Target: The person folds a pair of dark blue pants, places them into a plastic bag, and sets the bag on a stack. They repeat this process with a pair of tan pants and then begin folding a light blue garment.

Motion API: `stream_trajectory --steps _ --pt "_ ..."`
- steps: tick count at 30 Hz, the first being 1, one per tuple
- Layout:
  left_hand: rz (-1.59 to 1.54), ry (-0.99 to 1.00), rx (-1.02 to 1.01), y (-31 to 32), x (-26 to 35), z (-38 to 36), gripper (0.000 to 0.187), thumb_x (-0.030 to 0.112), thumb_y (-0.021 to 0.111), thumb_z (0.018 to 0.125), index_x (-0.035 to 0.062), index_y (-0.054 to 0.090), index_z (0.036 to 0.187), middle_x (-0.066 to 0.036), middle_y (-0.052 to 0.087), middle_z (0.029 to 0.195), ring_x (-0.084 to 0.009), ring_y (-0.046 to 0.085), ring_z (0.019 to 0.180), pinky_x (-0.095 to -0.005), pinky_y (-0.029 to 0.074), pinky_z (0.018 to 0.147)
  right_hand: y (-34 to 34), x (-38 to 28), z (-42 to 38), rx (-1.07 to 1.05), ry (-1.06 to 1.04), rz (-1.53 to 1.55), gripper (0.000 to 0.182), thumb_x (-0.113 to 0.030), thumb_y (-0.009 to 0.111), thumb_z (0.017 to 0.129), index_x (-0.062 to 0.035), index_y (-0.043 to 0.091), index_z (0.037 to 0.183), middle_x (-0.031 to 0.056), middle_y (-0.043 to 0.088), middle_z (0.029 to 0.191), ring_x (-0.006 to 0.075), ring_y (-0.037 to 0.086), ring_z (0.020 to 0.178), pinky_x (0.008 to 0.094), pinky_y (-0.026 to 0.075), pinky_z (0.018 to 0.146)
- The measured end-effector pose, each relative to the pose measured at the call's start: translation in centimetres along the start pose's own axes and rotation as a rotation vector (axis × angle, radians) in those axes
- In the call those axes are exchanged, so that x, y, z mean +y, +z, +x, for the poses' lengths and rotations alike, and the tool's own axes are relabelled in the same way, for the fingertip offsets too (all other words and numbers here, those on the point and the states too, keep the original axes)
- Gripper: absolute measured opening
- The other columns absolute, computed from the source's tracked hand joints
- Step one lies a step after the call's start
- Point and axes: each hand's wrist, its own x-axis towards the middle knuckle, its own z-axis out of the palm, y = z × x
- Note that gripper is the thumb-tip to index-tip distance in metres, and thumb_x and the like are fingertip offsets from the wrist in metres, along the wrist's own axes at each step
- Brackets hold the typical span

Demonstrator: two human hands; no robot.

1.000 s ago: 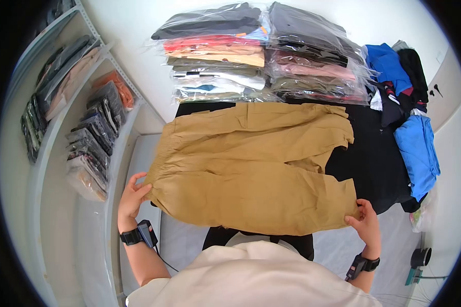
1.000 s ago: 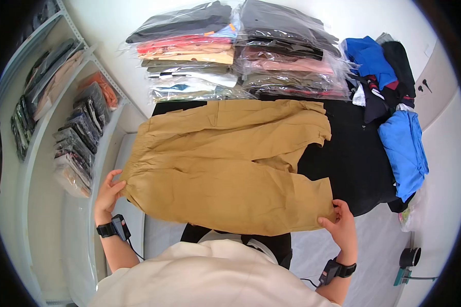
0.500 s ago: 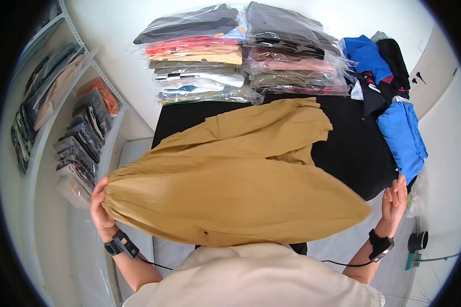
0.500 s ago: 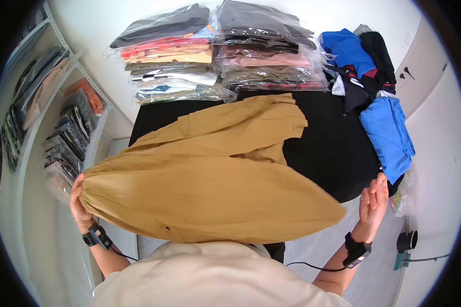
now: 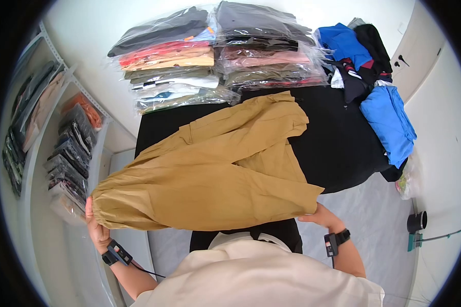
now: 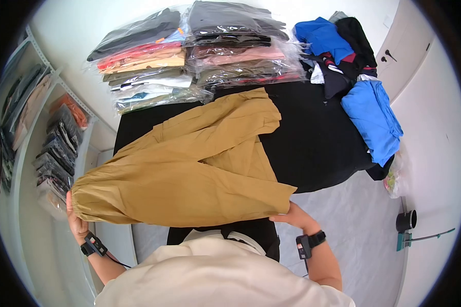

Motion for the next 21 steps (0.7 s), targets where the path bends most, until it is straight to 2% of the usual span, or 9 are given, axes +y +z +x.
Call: stream_trajectory --steps 2,6,8,12,13,14,16,17,21 --pt "0.005 0.119 -0.059 -0.2 -0.3 0.5 0.050 0.002 0.053 0.097 0.0066 0.045 0.146 -0.015 0.055 0.140 -0.0271 0.057 0.124 -0.0411 0.044 0.108 1.6 0.0 0.5 -0.038 0.121 0.374 0.083 -0.023 0.084 0.079 -0.0005 0.041 0.147 0.0108 0.053 0.141 0.0201 0.050 0.128 0.0348 0.039 0.109" --pt "-0.069 0.141 0.172 0.0 -0.2 1.6 0.049 0.013 0.051 0.102 0.0093 0.041 0.149 -0.012 0.053 0.144 -0.0267 0.055 0.126 -0.0411 0.044 0.109 1.8 -2.6 -0.5 -0.094 0.035 0.383 0.077 -0.022 0.083 0.080 -0.0006 0.045 0.144 0.0104 0.054 0.140 0.0202 0.049 0.129 0.0351 0.039 0.109" --pt "0.007 0.079 0.302 -0.3 0.5 1.7 0.050 0.021 0.048 0.104 0.0110 0.037 0.152 -0.010 0.048 0.149 -0.0261 0.051 0.131 -0.0409 0.042 0.111 -1.1 -4.9 -1.8 -0.153 -0.079 0.202 0.069 -0.015 0.080 0.081 0.0012 0.050 0.140 0.0106 0.061 0.131 0.0197 0.056 0.121 0.0335 0.044 0.103" --pt "0.227 0.310 0.153 9.3 2.5 0.4 0.048 0.023 0.044 0.106 0.0114 0.036 0.152 -0.013 0.048 0.148 -0.0244 0.052 0.131 -0.0406 0.033 0.117 -6.7 -8.5 -5.4 0.274 -0.465 0.593 0.054 -0.005 0.073 0.074 0.0043 0.059 0.126 0.0128 0.070 0.111 0.0207 0.069 0.096 0.0340 0.054 0.090" --pt "0.235 0.351 0.195 11.7 2.5 0.0 0.041 0.028 0.038 0.108 0.0081 0.046 0.143 -0.015 0.058 0.134 -0.0256 0.056 0.125 -0.0422 0.034 0.116 -5.6 -11.8 -6.6 0.421 -0.539 0.668 0.056 -0.006 0.073 0.074 0.0046 0.057 0.127 0.0153 0.070 0.110 0.0232 0.070 0.096 0.0365 0.055 0.089" --pt "0.230 0.355 0.200 10.0 2.0 -0.2 0.041 0.028 0.038 0.108 0.0081 0.046 0.143 -0.015 0.058 0.134 -0.0256 0.056 0.125 -0.0422 0.034 0.116 -4.6 -14.7 -7.5 0.566 -0.614 0.741 0.058 -0.008 0.073 0.074 0.0048 0.056 0.128 0.0178 0.070 0.108 0.0258 0.070 0.096 0.0389 0.056 0.089" --pt "0.189 0.291 0.179 5.2 0.4 -1.3 0.032 0.029 0.038 0.107 0.0059 0.053 0.125 -0.013 0.063 0.110 -0.0249 0.061 0.108 -0.0433 0.037 0.114 -5.5 -16.2 -8.2 0.571 -0.695 0.683 0.062 -0.012 0.074 0.075 0.0052 0.053 0.130 0.0194 0.070 0.107 0.0277 0.070 0.095 0.0398 0.057 0.088" --pt "0.050 0.325 -0.191 5.6 1.2 -1.4 0.023 0.026 0.042 0.106 0.0054 0.051 0.110 -0.008 0.056 0.090 -0.0204 0.057 0.087 -0.0420 0.043 0.107 -5.7 -16.9 -8.4 0.581 -0.769 0.631 0.066 -0.016 0.075 0.076 0.0057 0.050 0.133 0.0209 0.070 0.105 0.0297 0.071 0.094 0.0407 0.057 0.087" --pt "-0.004 0.214 -0.333 5.5 2.2 -2.7 0.015 0.017 0.047 0.103 0.0042 0.051 0.110 -0.004 0.052 0.085 -0.0157 0.050 0.077 -0.0367 0.047 0.102 -6.2 -16.9 -9.4 0.464 -0.819 0.641 0.068 -0.023 0.071 0.086 0.0060 0.042 0.140 0.0204 0.069 0.108 0.0285 0.070 0.098 0.0384 0.056 0.088"
